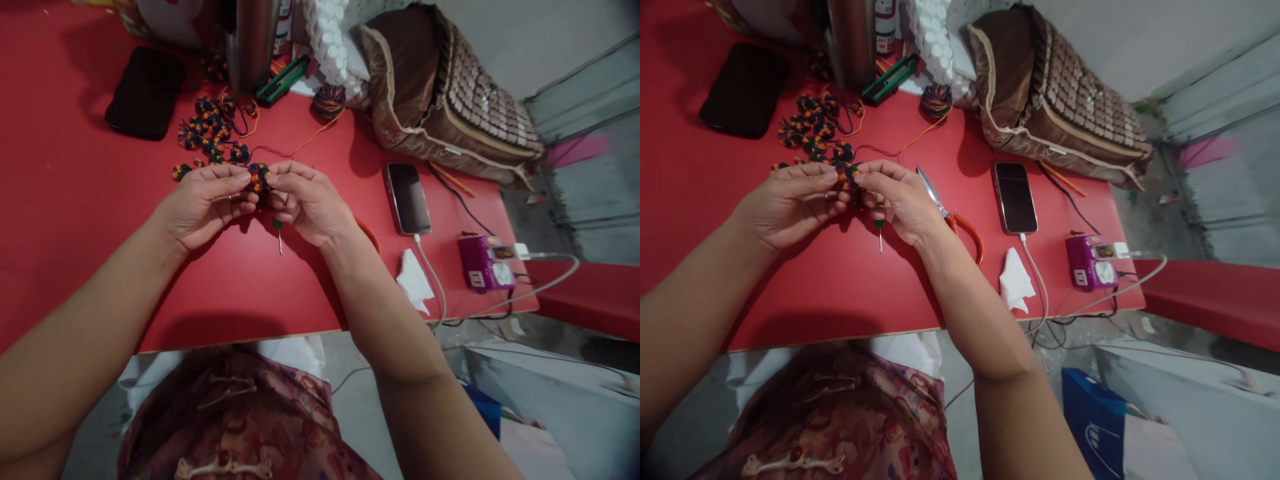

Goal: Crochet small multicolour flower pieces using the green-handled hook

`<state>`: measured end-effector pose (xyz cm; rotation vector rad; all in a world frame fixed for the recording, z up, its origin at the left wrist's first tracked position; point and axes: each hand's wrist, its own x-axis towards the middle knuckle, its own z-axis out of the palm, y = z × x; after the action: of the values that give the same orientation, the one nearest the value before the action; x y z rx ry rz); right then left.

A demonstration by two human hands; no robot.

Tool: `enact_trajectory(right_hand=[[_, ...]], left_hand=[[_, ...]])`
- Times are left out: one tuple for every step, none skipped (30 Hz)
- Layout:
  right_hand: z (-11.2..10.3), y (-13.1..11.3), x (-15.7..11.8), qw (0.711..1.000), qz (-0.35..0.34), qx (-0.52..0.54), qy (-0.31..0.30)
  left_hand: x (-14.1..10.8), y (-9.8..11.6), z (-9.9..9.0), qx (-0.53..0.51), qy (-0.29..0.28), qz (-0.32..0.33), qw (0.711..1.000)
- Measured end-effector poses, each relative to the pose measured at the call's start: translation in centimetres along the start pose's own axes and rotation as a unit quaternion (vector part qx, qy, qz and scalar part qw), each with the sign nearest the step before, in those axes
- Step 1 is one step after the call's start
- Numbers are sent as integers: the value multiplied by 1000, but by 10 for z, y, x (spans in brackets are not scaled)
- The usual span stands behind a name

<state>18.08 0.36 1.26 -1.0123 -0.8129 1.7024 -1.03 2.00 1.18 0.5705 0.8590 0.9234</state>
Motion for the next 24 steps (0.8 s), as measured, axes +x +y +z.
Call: enact_trajectory(right_hand=[[0, -1, 0, 1000, 8, 7, 0], [0, -2, -1, 1000, 15, 14, -2], [0, -3, -1, 1000, 20, 19, -4], [-1, -3, -1, 999, 23, 22, -8], [-1, -2, 0, 999, 24, 23, -12], [-2, -2, 0, 999, 23, 23, -16], [-3, 0, 1, 999, 22, 22, -17], [-3, 1, 2, 999, 19, 23, -19], [-4, 2, 2, 999, 16, 24, -20], [-4, 4, 3, 999, 12, 27, -23], [-5, 5, 4, 999, 8, 29, -28], [-5, 6, 4, 999, 3, 31, -33], [-6, 7, 5, 999, -1, 30, -38], [-6, 7, 5, 999, -3, 28, -44], [-6, 7, 4, 999, -5, 25, -47], [-6, 6, 4, 999, -5, 22, -50], [-5, 6, 3, 999, -5, 20, -50], [-5, 5, 2, 998, -4, 19, -51], [-4, 3, 1, 999, -2, 19, -51], [-4, 2, 1, 999, 1, 19, -49], [-3, 1, 0, 999, 3, 19, -47], [-2, 0, 0, 999, 4, 18, -45], [-2, 0, 0, 999, 6, 17, -45], [-2, -1, 0, 999, 7, 16, -48]], left_hand=[[-1, 0, 0, -2, -1, -10, 1000], [-1, 1, 1, -4, -4, -18, 1000], [-1, 1, 0, -7, -7, -23, 1000], [0, 1, -1, -11, -9, -26, 1000], [0, 1, -3, -16, -12, -26, 999], [1, 1, -4, -18, -17, -26, 999], [3, 1, -7, -19, -23, -25, 999], [4, 0, -9, -19, -31, -24, 999], [4, 0, -11, -18, -39, -24, 999], [5, -1, -13, -16, -48, -24, 998], [5, -1, -14, -14, -56, -27, 998], [5, -1, -15, -12, -63, -31, 997], [4, -1, -15, -11, -71, -37, 997], [4, -1, -16, -8, -78, -43, 996], [3, -1, -15, -4, -84, -47, 995], [3, -1, -15, -1, -90, -51, 995], [2, 0, -15, 2, -95, -54, 994], [2, 0, -15, 5, -100, -56, 993], [2, 1, -16, 9, -106, -59, 993], [1, 1, -16, 14, -111, -61, 992], [1, 2, -17, 20, -115, -62, 991], [2, 2, -18, 23, -118, -62, 991], [2, 2, -19, 24, -118, -62, 991], [2, 2, -19, 22, -116, -61, 991]])
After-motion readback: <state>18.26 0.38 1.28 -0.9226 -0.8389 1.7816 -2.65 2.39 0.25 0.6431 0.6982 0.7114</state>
